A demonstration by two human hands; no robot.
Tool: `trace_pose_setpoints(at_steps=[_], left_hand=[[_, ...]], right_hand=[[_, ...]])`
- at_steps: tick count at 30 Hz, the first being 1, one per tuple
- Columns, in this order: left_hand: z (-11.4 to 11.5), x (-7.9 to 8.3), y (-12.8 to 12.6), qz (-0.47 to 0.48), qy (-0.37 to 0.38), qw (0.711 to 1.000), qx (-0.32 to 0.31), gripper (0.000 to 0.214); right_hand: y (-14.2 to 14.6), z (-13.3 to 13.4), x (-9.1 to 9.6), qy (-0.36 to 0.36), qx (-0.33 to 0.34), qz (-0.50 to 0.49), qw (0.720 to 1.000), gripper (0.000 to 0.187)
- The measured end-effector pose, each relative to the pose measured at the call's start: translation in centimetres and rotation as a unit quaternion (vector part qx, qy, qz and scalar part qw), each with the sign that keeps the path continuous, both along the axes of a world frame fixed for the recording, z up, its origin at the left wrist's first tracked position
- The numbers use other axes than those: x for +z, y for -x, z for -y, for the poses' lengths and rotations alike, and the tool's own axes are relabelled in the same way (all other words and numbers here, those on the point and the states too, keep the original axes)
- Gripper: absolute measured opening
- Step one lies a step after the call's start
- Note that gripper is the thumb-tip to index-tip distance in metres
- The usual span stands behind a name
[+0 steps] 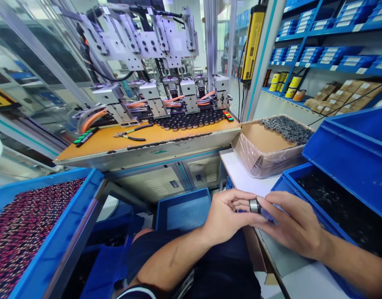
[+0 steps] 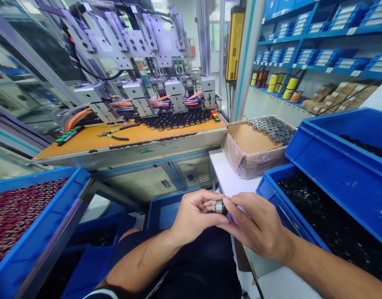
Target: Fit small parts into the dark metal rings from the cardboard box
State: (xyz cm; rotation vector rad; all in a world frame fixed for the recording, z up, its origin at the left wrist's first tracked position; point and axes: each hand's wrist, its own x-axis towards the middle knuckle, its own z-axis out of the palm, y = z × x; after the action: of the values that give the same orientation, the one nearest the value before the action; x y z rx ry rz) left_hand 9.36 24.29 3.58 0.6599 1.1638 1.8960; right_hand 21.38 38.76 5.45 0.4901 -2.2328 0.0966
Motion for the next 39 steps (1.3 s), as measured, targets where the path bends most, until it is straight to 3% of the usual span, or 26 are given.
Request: trace_pose_setpoints(at_steps=[3,5,7,10,13,18,21,23,26,29,31,34,36,39], left_hand=[[-0.3,-0.3,-0.6,-0.018,-0.035,0.999,0.012,0.051],[-0.1,-0.2,-0.3,-0.102,-0.067,0.992,0.023,0.050],[0.2,0.2,0.6,-0.242,-0.096,0.964,0.054,0.041],[0.7,0.8,1.9,-0.421,-0.117,0.894,0.096,0.023],[0.9,0.9,2.2,-0.461,-0.118,0.874,0.098,0.019],[0.5,0.2,1.4,-0.358,-0.086,0.927,0.077,0.031],[0.0,-0.2,1.0,-0.205,-0.055,0.977,0.029,0.046],[-0.4,-0.3,0.8,-0.082,-0.047,0.995,-0.028,0.047],[-0.7,-0.7,0.7,0.065,-0.086,0.987,-0.117,0.052],[-0.8,-1.2,0.8,0.122,-0.115,0.970,-0.176,0.049],[-0.6,-1.3,1.0,0.069,-0.116,0.976,-0.169,0.043],[-0.3,-0.9,1.8,-0.150,-0.111,0.979,-0.077,0.040],[-0.1,-0.5,2.4,-0.298,-0.126,0.946,-0.010,0.037],[-0.1,0.2,3.1,-0.432,-0.159,0.887,0.039,0.031]], right_hand=[[-0.1,0.2,-0.1,0.015,-0.006,0.004,1.000,0.039],[-0.1,0.5,0.0,0.068,0.006,0.019,0.998,0.042],[-0.1,0.9,0.3,0.114,0.014,0.028,0.993,0.044],[0.0,1.3,0.9,0.139,0.022,0.039,0.989,0.040],[0.1,1.5,1.3,0.147,0.020,0.053,0.987,0.035],[0.2,1.1,0.7,0.138,0.013,0.053,0.989,0.031],[0.1,0.8,0.2,0.104,0.017,0.046,0.993,0.031],[0.1,0.7,0.2,0.090,0.017,0.033,0.995,0.031],[0.1,0.7,0.6,0.110,0.004,0.027,0.994,0.032],[0.2,0.8,1.0,0.139,0.017,0.049,0.989,0.027],[0.2,0.8,1.2,0.145,0.026,0.056,0.987,0.027],[0.2,0.7,1.1,0.149,0.023,0.061,0.987,0.029],[0.2,0.7,1.0,0.151,0.022,0.064,0.986,0.027],[0.1,0.6,0.8,0.148,0.024,0.068,0.986,0.026]])
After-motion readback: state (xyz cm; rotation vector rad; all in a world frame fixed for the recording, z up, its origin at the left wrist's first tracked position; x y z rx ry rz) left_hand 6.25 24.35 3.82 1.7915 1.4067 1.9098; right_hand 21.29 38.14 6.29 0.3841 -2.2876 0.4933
